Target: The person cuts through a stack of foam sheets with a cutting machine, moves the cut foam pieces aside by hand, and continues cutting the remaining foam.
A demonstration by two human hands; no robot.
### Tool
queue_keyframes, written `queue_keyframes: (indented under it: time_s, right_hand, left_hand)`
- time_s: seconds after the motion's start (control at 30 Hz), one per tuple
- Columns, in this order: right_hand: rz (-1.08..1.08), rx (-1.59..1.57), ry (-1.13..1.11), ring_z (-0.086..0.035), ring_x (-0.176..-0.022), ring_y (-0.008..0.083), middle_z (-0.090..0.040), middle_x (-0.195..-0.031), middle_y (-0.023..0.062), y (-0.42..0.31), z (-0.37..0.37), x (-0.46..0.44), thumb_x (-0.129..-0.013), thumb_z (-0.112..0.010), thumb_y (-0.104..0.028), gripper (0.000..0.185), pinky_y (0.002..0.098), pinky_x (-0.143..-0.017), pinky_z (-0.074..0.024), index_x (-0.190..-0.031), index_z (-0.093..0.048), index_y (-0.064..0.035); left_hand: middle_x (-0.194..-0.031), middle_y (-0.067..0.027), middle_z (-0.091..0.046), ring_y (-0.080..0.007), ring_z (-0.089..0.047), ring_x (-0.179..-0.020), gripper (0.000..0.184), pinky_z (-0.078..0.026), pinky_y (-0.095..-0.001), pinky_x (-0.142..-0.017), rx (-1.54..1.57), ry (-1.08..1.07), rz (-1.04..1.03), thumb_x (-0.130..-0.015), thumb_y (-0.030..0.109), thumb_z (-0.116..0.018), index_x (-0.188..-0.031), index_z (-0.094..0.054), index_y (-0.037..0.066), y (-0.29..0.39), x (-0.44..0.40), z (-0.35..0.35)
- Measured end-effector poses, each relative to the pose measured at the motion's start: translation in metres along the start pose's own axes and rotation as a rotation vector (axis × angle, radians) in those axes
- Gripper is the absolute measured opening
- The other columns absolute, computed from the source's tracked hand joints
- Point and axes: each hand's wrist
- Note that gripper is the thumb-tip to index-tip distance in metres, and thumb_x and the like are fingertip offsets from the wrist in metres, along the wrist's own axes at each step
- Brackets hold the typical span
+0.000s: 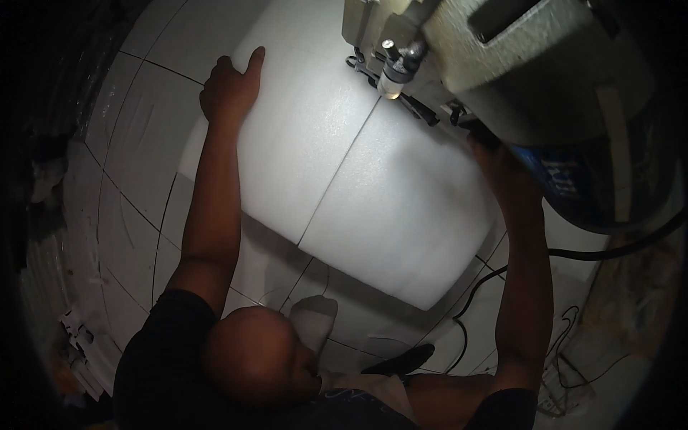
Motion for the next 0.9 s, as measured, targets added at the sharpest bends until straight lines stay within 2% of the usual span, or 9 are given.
queue_keyframes:
  time_s: [0.1,0.33,0.4,0.47,0.67,0.73,0.77,0.87,0.9]
  right_hand:
    - [0.009,-0.006,-0.027,-0.067,-0.071,0.0169,-0.066,-0.082,0.0041,-0.006,-0.009,0.006,-0.077,-0.076,-0.040,0.037,0.0260,-0.065,-0.0538,-0.094,-0.063,-0.0090]
    - [-0.092,-0.124,0.060,-0.067,-0.075,0.0157,-0.067,-0.088,0.0044,-0.003,-0.009,0.001,-0.080,-0.074,-0.038,0.035,0.0254,-0.069,-0.0534,-0.097,-0.063,-0.0090]
    - [-0.055,-0.162,-0.191,-0.066,-0.079,0.0136,-0.066,-0.096,0.0042,-0.020,-0.038,0.021,-0.082,-0.072,-0.038,0.037,0.0239,-0.071,-0.0524,-0.103,-0.061,-0.0094]
    - [-0.145,-0.124,-0.133,-0.064,-0.080,0.0103,-0.065,-0.101,0.0026,-0.024,-0.034,0.018,-0.085,-0.069,-0.040,0.039,0.0218,-0.071,-0.0511,-0.108,-0.060,-0.0101]
    - [-0.134,-0.361,0.076,-0.063,-0.102,0.0217,-0.064,-0.114,0.0090,0.009,-0.008,0.000,-0.090,-0.062,-0.047,0.048,0.0340,-0.090,-0.0490,-0.118,-0.060,-0.0079]
    - [-0.468,-1.597,-0.485,-0.060,-0.110,0.0263,-0.062,-0.123,0.0115,0.031,0.016,-0.024,-0.090,-0.064,-0.046,0.051,0.0378,-0.099,-0.0431,-0.124,-0.059,-0.0075]
    - [-0.422,-1.650,-0.322,-0.061,-0.108,0.0226,-0.065,-0.120,0.0098,0.033,0.014,-0.024,-0.091,-0.065,-0.039,0.044,0.0355,-0.100,-0.0413,-0.122,-0.061,-0.0073]
    - [-0.398,-1.790,-0.415,-0.061,-0.107,0.0202,-0.068,-0.114,0.0085,0.038,0.006,-0.026,-0.092,-0.065,-0.032,0.035,0.0354,-0.100,-0.0414,-0.117,-0.065,-0.0063]
    - [-0.435,-1.716,-0.397,-0.061,-0.105,0.0188,-0.070,-0.108,0.0082,0.034,0.016,-0.024,-0.092,-0.066,-0.028,0.029,0.0348,-0.099,-0.0421,-0.111,-0.067,-0.0057]
  left_hand:
    - [-0.114,-0.0207,-0.062,-0.0332,-0.063,-0.103,0.082,-0.049,-0.0446,-0.088,0.015,0.014,-0.011,-0.088,0.068,-0.042,-0.125,-0.053,-0.004,0.002,0.008,-0.003]
    - [-0.114,-0.0208,-0.062,-0.0334,-0.062,-0.105,0.080,-0.047,-0.0449,-0.089,0.052,-0.029,0.011,-0.089,0.066,-0.042,-0.124,-0.053,-0.005,0.010,0.016,0.005]
    - [-0.114,-0.0212,-0.062,-0.0335,-0.062,-0.106,0.080,-0.046,-0.0441,-0.092,-0.002,0.017,-0.027,-0.089,0.065,-0.042,-0.125,-0.052,-0.005,0.013,0.017,-0.002]
    - [-0.115,-0.0221,-0.061,-0.0336,-0.061,-0.107,0.081,-0.045,-0.0441,-0.093,-0.020,0.018,0.003,-0.089,0.065,-0.042,-0.128,-0.051,-0.005,0.016,0.018,0.000]
    - [-0.121,-0.0222,-0.059,-0.0342,-0.060,-0.111,0.079,-0.045,-0.0454,-0.094,0.036,-0.014,0.014,-0.091,0.064,-0.041,-0.130,-0.050,-0.004,0.011,0.020,0.004]
    - [-0.123,-0.0224,-0.058,-0.0344,-0.059,-0.113,0.074,-0.046,-0.0453,-0.095,0.066,-0.012,0.032,-0.091,0.058,-0.044,-0.130,-0.050,-0.004,0.005,0.014,0.002]
    - [-0.123,-0.0228,-0.058,-0.0344,-0.058,-0.114,0.072,-0.045,-0.0456,-0.095,0.140,-0.014,-0.001,-0.091,0.056,-0.045,-0.130,-0.050,-0.004,-0.002,0.010,0.002]
    - [-0.124,-0.0233,-0.057,-0.0336,-0.057,-0.115,0.067,-0.045,-0.0435,-0.095,0.304,0.040,-0.040,-0.088,0.050,-0.050,-0.126,-0.053,-0.005,-0.019,0.010,0.010]
    - [-0.119,-0.0223,-0.060,-0.0322,-0.060,-0.110,0.067,-0.047,-0.0421,-0.091,0.098,0.077,-0.070,-0.089,0.053,-0.049,-0.123,-0.055,-0.005,-0.030,0.018,0.020]
Point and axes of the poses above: each hand's wrist, its own x-axis away from the middle knuckle, its own z-axis out of the back of the hand, y = z × x
